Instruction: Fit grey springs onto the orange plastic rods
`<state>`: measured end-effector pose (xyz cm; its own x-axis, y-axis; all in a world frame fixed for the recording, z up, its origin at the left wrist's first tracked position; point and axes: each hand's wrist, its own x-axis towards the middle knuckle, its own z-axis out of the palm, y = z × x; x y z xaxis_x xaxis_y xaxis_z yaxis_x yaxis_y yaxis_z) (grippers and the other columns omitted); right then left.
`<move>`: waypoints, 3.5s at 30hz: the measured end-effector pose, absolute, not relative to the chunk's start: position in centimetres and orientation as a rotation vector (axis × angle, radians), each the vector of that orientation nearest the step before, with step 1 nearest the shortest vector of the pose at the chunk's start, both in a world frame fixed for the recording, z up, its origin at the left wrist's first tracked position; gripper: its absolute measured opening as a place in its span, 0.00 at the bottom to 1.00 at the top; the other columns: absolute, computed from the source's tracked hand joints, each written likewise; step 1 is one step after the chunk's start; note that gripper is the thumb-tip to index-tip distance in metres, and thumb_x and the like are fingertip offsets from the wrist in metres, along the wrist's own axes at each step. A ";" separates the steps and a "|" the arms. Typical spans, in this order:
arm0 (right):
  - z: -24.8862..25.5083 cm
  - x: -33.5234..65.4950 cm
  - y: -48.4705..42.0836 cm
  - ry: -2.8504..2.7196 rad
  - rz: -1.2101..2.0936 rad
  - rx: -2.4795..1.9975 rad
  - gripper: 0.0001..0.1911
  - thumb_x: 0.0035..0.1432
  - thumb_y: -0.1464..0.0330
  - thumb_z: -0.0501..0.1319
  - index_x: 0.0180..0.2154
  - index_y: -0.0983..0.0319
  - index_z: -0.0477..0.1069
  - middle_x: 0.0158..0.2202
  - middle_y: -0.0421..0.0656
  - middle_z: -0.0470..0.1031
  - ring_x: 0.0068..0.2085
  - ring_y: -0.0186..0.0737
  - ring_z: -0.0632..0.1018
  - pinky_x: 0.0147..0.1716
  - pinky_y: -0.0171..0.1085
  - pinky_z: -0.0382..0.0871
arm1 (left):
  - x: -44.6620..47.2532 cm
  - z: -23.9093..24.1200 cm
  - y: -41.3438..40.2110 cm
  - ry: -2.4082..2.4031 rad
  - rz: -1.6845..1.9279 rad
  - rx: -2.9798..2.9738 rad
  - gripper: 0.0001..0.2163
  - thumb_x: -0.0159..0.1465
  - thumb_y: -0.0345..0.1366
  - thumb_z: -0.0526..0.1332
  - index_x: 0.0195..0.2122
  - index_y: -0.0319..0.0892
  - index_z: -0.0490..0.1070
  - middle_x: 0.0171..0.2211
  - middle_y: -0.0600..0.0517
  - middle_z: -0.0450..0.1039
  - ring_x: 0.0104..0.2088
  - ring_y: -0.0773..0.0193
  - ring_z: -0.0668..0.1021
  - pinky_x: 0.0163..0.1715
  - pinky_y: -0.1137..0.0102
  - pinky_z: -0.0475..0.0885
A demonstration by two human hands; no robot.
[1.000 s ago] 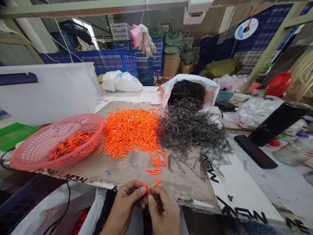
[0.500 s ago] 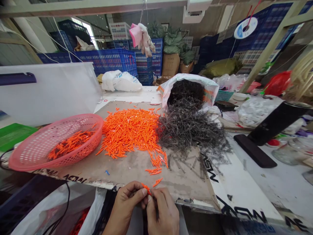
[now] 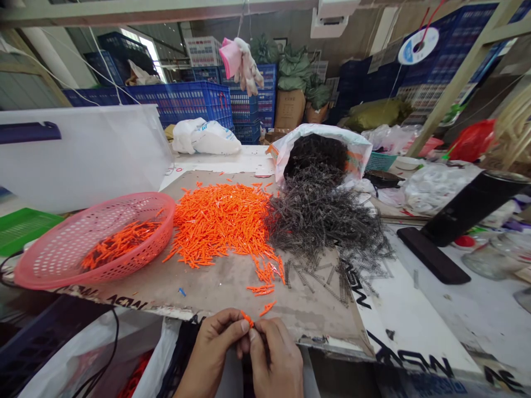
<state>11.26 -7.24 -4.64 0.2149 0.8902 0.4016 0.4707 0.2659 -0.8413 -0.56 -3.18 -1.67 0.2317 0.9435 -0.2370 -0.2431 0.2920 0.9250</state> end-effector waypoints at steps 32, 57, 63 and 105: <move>-5.5 16.6 -5.7 -1.472 0.336 -1.591 0.13 0.63 0.60 0.57 0.35 0.60 0.75 0.32 0.43 0.79 0.32 0.39 0.79 0.30 0.33 0.73 | -0.7 0.3 -0.3 1.185 1.049 1.162 0.06 0.55 0.38 0.66 0.30 0.40 0.75 0.18 0.59 0.63 0.19 0.70 0.63 0.21 0.75 0.55; -4.7 19.2 -3.5 -1.579 0.042 -1.891 0.08 0.60 0.66 0.54 0.29 0.58 0.68 0.28 0.42 0.75 0.31 0.44 0.77 0.30 0.38 0.64 | 2.1 -1.4 -0.1 1.271 0.757 1.503 0.07 0.53 0.32 0.57 0.18 0.42 0.65 0.17 0.57 0.61 0.21 0.66 0.64 0.23 0.72 0.54; -4.1 18.2 -3.3 -1.626 0.186 -1.711 0.05 0.60 0.70 0.54 0.31 0.59 0.67 0.28 0.41 0.73 0.30 0.41 0.76 0.30 0.36 0.66 | 2.6 -0.9 -1.2 1.299 0.782 1.612 0.07 0.52 0.29 0.57 0.18 0.42 0.68 0.16 0.57 0.61 0.20 0.66 0.63 0.23 0.71 0.51; -4.0 13.5 -6.9 -1.504 0.512 -1.477 0.16 0.65 0.59 0.55 0.28 0.58 0.73 0.24 0.38 0.73 0.25 0.35 0.72 0.26 0.32 0.63 | 0.6 -1.8 -2.9 0.953 0.951 0.761 0.14 0.52 0.43 0.70 0.26 0.38 0.72 0.15 0.59 0.62 0.16 0.75 0.58 0.17 0.77 0.48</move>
<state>13.49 -6.88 -3.98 0.1617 0.9330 0.3214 0.5430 0.1878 -0.8184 0.62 -2.89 -1.83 0.2603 0.9107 -0.3206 -0.3190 0.3946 0.8617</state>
